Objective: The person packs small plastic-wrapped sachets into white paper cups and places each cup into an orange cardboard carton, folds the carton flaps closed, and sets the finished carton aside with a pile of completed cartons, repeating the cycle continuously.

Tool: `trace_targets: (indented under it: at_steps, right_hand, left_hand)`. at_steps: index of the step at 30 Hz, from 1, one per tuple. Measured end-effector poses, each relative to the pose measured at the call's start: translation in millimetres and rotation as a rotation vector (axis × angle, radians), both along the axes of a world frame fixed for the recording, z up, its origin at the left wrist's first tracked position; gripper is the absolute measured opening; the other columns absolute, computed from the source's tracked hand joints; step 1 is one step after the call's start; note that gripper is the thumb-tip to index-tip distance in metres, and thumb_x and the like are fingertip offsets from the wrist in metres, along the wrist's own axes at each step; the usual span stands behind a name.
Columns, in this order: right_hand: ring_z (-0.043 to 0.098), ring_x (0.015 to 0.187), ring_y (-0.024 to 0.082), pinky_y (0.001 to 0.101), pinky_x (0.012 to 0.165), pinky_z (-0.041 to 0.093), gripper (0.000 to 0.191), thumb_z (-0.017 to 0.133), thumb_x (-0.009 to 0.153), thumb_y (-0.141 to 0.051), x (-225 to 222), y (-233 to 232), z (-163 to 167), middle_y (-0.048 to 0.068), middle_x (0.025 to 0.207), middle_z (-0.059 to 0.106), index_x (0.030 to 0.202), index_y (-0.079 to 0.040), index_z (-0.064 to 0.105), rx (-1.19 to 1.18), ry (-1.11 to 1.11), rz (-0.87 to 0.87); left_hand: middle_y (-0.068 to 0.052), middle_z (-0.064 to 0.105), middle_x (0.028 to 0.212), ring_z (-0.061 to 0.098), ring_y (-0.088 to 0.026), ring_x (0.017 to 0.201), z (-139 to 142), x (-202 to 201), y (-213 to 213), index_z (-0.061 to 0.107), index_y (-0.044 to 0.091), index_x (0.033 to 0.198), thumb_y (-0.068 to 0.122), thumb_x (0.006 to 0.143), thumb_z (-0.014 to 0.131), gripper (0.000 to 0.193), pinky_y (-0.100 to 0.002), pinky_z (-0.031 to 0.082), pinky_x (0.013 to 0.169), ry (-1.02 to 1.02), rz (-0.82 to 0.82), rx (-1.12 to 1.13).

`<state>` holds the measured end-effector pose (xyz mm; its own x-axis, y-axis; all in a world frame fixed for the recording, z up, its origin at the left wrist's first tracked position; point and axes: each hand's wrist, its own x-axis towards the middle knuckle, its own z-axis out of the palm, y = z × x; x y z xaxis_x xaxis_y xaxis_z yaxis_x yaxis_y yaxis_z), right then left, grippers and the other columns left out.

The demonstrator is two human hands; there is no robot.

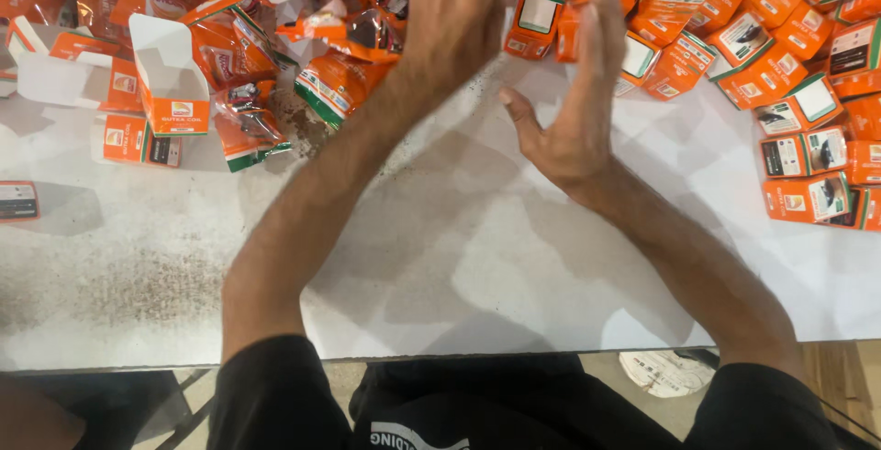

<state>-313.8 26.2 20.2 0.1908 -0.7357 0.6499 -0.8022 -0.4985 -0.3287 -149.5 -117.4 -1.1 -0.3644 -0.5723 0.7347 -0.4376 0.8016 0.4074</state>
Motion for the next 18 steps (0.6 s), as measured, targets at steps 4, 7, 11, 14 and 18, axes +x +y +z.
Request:
trace_targets:
  at_steps: [4, 7, 11, 14, 18]
  right_hand:
    - [0.035, 0.151, 0.045, 0.0515, 0.124, 0.035, 0.099, 0.081, 0.087, 0.006, 20.6, 3.5, 1.2, 0.026, 0.161, 0.032, 0.163, 0.002, 0.018, 0.114, 0.021, 0.076]
    - [0.054, 0.135, 0.045, 0.0506, 0.114, 0.047, 0.086, 0.079, 0.083, 0.008, 25.6, 13.2, 1.9, 0.025, 0.147, 0.054, 0.157, 0.004, 0.035, 0.208, -0.002, 0.131]
    - [0.061, 0.119, 0.042, 0.0479, 0.101, 0.052, 0.065, 0.085, 0.089, -0.012, 41.0, 22.7, -3.1, 0.023, 0.132, 0.062, 0.140, 0.005, 0.050, 0.333, -0.069, 0.210]
    - [0.062, 0.119, 0.041, 0.0492, 0.101, 0.052, 0.064, 0.081, 0.091, -0.020, 57.4, 25.4, -4.5, 0.021, 0.131, 0.063, 0.141, 0.005, 0.050, 0.334, -0.054, 0.310]
    - [0.064, 0.114, 0.040, 0.0462, 0.095, 0.055, 0.060, 0.079, 0.093, -0.018, 61.9, 29.9, 0.1, 0.021, 0.129, 0.064, 0.142, 0.002, 0.051, 0.430, -0.115, 0.316]
  left_hand:
    - [-0.021, 0.038, 0.156, 0.059, -0.045, 0.130, 21.4, 27.9, 87.4, 0.055, 0.008, 0.142, 0.008, 0.099, 0.073, 0.047, -0.049, 0.060, 0.095, 0.012, -0.046, 0.097]
    - [-0.020, 0.044, 0.152, 0.066, -0.043, 0.118, 31.8, 75.2, 125.0, 0.053, 0.005, 0.123, 0.009, 0.091, 0.076, 0.039, -0.045, 0.061, 0.090, 0.043, -0.207, 0.424]
    - [-0.013, 0.061, 0.129, 0.069, -0.037, 0.104, 24.4, 140.1, 105.4, 0.054, 0.006, 0.130, 0.013, 0.090, 0.084, 0.050, -0.047, 0.059, 0.078, -0.373, 0.189, 0.292]
    - [-0.022, 0.057, 0.124, 0.064, -0.042, 0.105, 11.4, 156.3, 72.5, 0.047, -0.001, 0.142, 0.014, 0.082, 0.086, 0.074, -0.047, 0.057, 0.076, -0.449, 0.237, 0.150]
    - [-0.025, 0.056, 0.119, 0.063, -0.043, 0.099, 9.7, 157.3, 56.6, 0.038, -0.004, 0.154, 0.011, 0.080, 0.085, 0.089, -0.050, 0.056, 0.075, -0.588, 0.197, 0.219]
